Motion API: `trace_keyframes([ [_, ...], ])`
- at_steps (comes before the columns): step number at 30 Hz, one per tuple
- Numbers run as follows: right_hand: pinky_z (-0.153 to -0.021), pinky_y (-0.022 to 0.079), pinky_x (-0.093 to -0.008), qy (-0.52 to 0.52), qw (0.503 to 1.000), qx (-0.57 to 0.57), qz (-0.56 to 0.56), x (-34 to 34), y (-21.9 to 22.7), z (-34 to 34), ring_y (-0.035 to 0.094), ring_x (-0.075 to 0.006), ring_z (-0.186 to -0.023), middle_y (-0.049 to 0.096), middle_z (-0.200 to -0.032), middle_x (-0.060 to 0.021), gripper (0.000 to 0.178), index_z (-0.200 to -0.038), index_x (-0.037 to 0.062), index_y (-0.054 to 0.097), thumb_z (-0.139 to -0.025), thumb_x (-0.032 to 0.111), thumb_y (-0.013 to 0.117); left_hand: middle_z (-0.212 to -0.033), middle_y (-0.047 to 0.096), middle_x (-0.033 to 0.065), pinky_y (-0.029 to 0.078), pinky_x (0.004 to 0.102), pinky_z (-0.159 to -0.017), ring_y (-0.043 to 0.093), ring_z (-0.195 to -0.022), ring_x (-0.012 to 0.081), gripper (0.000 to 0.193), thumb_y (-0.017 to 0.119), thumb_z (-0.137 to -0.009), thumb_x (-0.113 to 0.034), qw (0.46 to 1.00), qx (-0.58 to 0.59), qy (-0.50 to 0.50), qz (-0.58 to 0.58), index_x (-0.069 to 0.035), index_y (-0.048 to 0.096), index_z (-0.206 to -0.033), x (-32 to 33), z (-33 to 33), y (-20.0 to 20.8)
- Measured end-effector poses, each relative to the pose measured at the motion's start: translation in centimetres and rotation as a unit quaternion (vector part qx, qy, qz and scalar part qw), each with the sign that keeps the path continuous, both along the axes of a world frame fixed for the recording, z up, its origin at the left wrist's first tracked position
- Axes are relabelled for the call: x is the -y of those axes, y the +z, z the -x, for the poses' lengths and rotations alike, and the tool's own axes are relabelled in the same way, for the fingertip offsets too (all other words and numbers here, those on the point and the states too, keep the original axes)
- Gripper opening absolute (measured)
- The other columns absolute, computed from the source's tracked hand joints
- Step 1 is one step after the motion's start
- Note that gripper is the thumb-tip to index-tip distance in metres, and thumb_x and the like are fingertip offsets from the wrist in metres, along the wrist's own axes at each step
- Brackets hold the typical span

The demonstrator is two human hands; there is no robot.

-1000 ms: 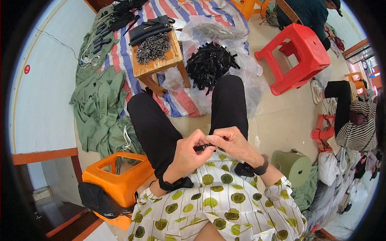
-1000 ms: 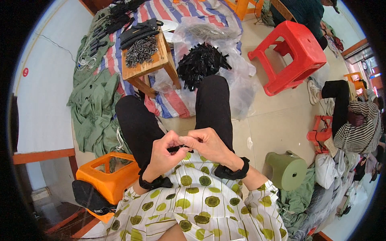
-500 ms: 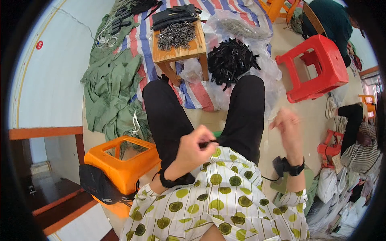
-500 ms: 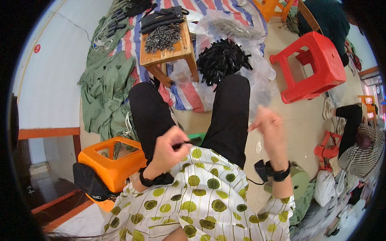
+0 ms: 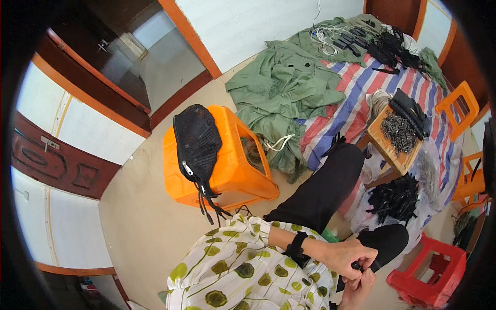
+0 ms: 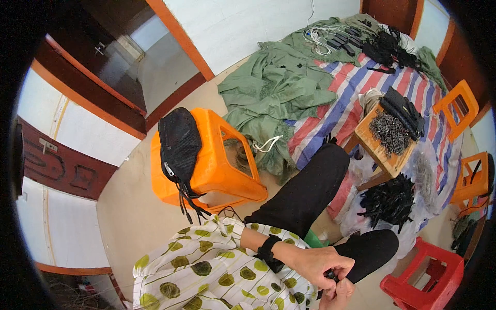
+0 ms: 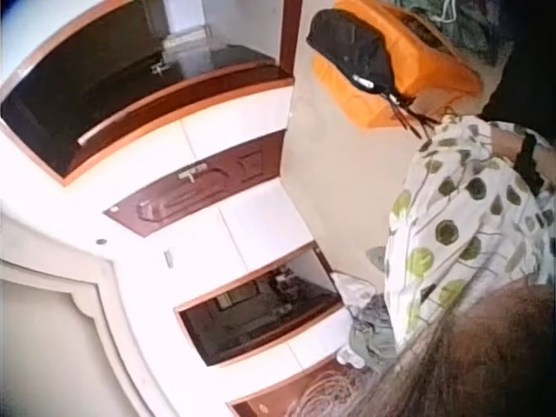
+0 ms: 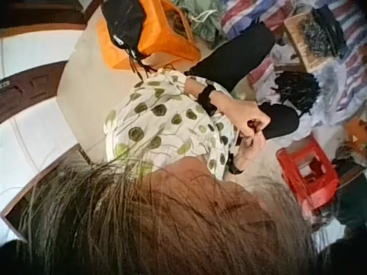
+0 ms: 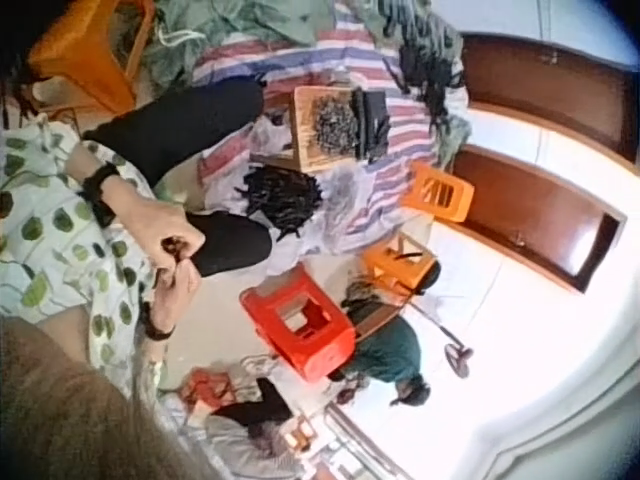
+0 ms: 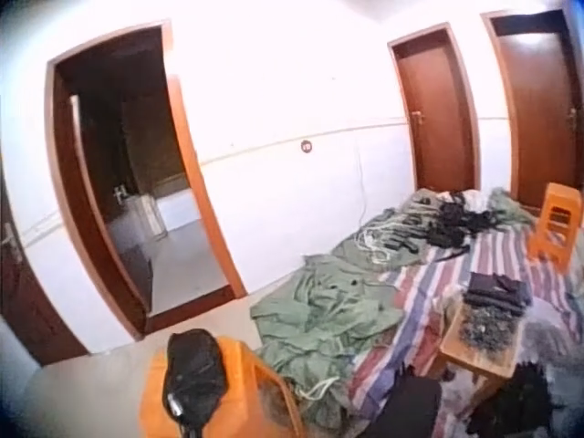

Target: Assembling plastic buckles onto black straps for shoe manufacturing.

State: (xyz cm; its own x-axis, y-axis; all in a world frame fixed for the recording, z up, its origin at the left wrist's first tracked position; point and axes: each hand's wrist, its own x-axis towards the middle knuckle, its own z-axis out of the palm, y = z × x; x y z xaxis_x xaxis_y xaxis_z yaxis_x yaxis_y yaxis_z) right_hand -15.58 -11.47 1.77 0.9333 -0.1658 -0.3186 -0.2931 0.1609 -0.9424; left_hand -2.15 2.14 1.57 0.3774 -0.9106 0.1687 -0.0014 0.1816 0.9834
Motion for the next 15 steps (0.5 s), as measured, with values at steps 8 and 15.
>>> trace_keyframes([
  [8, -0.042, 0.024, -0.0248, -0.004, 0.993, -0.003, 0.119, -1.6, 2.3, -3.5, 0.035, -0.0060, -0.046, 0.040, -0.049, 0.0011, 0.042, -0.052, 0.0051, 0.042, -0.087, 0.025, 0.051, -0.066, 0.055, 0.0040, 0.043, 0.0274, -0.046, 0.056, -0.051, 0.0166, 0.019, 0.069, -0.066, -0.008, 0.972, 0.151, 0.179, 0.037, -0.006, 0.054, -0.078, -2.1, -1.1, 0.8],
  [15, -0.043, 0.022, -0.0226, -0.012, 0.998, 0.044, -0.037, -0.3, 1.9, -4.4, 0.032, -0.0038, -0.047, 0.043, -0.052, 0.0033, 0.037, -0.060, 0.0029, 0.051, -0.092, 0.022, 0.051, -0.064, 0.055, 0.0012, 0.039, 0.0221, -0.042, 0.053, -0.047, 0.0095, 0.022, 0.068, -0.065, -0.004, 0.980, 0.131, 0.150, -0.022, -0.005, 0.053, -0.080, -1.0, -1.6, 0.8],
])
